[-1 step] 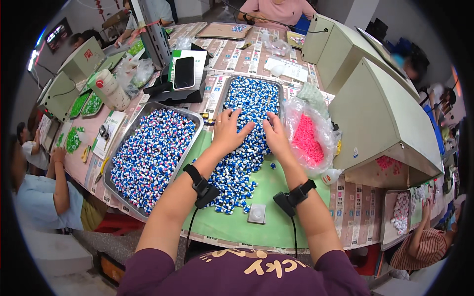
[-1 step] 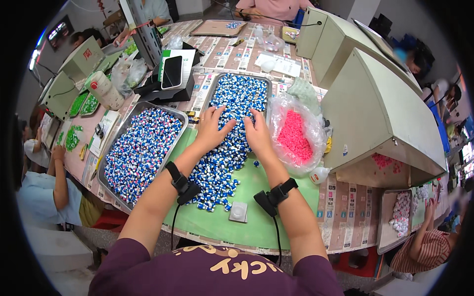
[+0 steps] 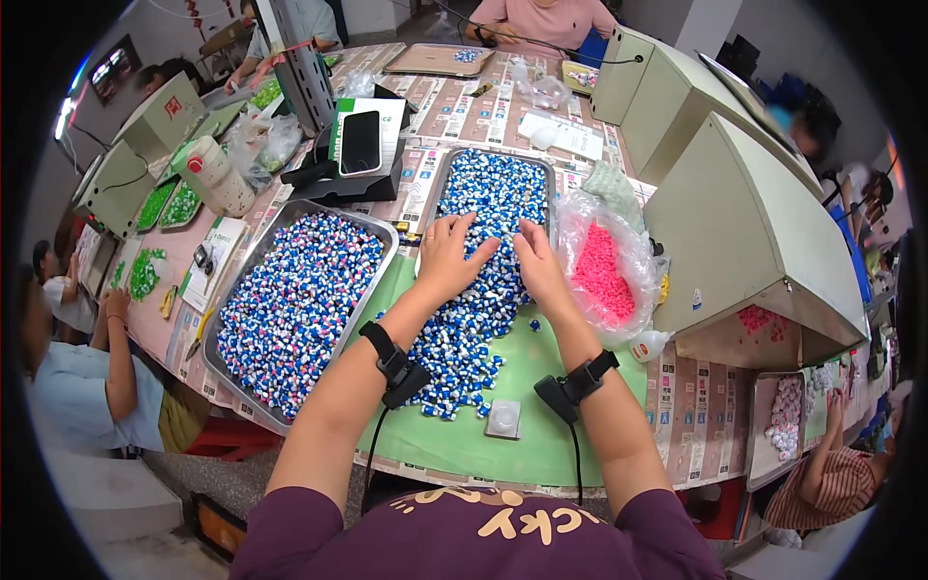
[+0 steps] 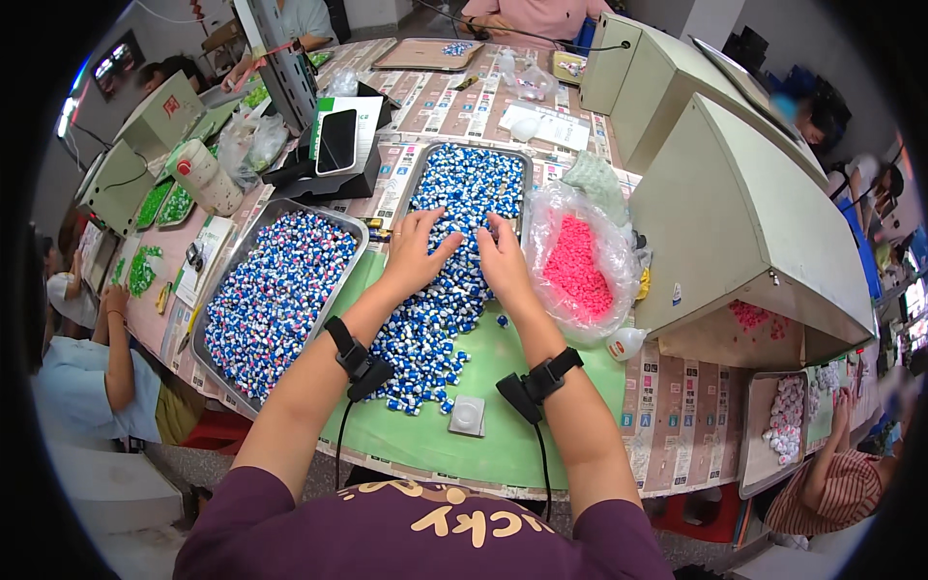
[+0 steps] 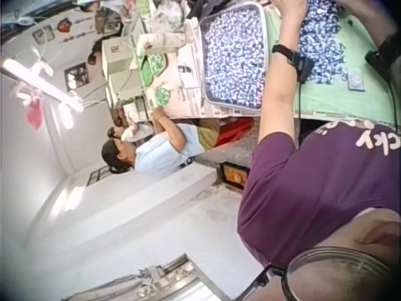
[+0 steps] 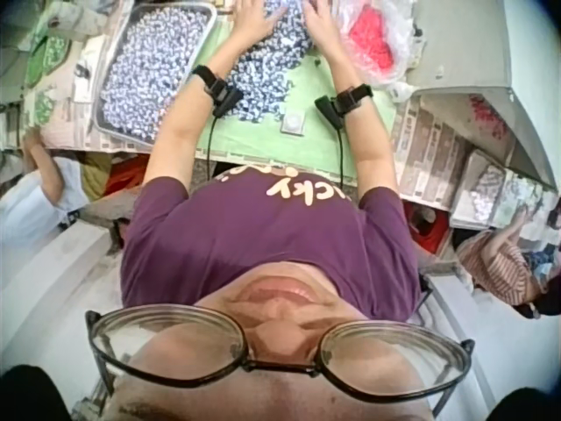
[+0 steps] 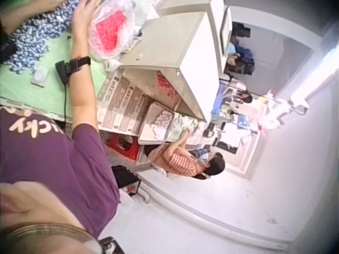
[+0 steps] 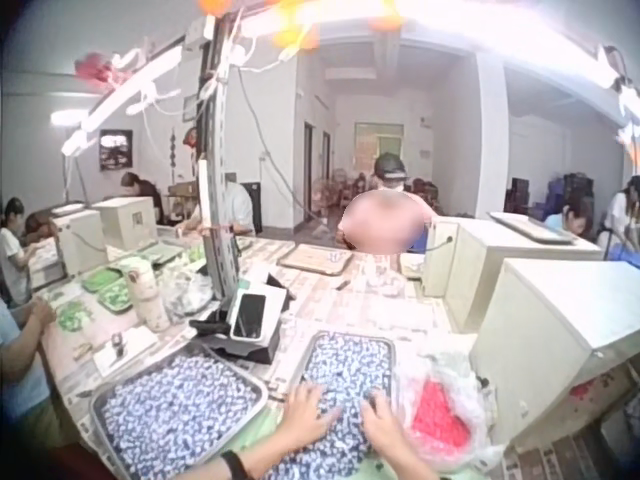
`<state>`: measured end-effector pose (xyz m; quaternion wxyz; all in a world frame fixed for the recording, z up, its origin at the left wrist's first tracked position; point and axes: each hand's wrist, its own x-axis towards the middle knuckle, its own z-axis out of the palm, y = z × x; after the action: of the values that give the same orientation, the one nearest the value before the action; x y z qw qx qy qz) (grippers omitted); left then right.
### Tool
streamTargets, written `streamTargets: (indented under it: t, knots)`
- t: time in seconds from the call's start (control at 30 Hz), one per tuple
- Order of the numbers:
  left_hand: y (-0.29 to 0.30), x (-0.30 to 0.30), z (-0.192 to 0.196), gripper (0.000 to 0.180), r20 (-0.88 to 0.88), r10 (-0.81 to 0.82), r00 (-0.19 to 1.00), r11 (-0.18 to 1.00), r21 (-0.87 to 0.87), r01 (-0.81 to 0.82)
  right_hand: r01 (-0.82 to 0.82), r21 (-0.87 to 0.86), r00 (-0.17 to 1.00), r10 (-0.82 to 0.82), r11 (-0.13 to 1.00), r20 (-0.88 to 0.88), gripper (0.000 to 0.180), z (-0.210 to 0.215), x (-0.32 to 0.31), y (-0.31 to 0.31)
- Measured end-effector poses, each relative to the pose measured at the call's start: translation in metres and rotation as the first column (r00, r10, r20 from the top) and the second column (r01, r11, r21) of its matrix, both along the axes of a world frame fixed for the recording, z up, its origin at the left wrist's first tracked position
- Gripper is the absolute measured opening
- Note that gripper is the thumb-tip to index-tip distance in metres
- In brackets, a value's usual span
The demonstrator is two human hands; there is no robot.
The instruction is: The person assembles small blue and white capsule candies by hand. They pick up a capsule half and a small pink bead, insert the bead into the capsule, and place the finished item on a green mat. The person repeats this process continuously, occasionally adjusting the pile of capsules on the table.
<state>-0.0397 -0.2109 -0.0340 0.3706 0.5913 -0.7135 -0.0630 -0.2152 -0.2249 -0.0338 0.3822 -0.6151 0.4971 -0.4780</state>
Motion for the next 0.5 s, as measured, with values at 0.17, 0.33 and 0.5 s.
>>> streamTargets:
  t: [0.17, 0.33, 0.5]
  knots:
    - [0.004, -0.008, 0.011, 0.046, -0.026, -0.003, 1.000, 1.000, -0.022, 0.003, 0.041, -0.041, 0.997, -0.044, 0.998, -0.066, 0.038, -0.011, 0.005, -0.010]
    - [0.004, -0.007, 0.014, 0.035, -0.061, -0.035, 0.998, 0.999, -0.012, 0.034, -0.031, 0.044, 0.990, 0.024, 0.999, 0.139, 0.035, -0.005, 0.009, -0.007]
    - [0.002, -0.003, 0.018, 0.027, -0.158, -0.129, 0.979, 0.992, -0.035, 0.125, 0.034, -0.019, 0.997, -0.032, 0.999, 0.064, 0.031, -0.013, 0.009, -0.008]
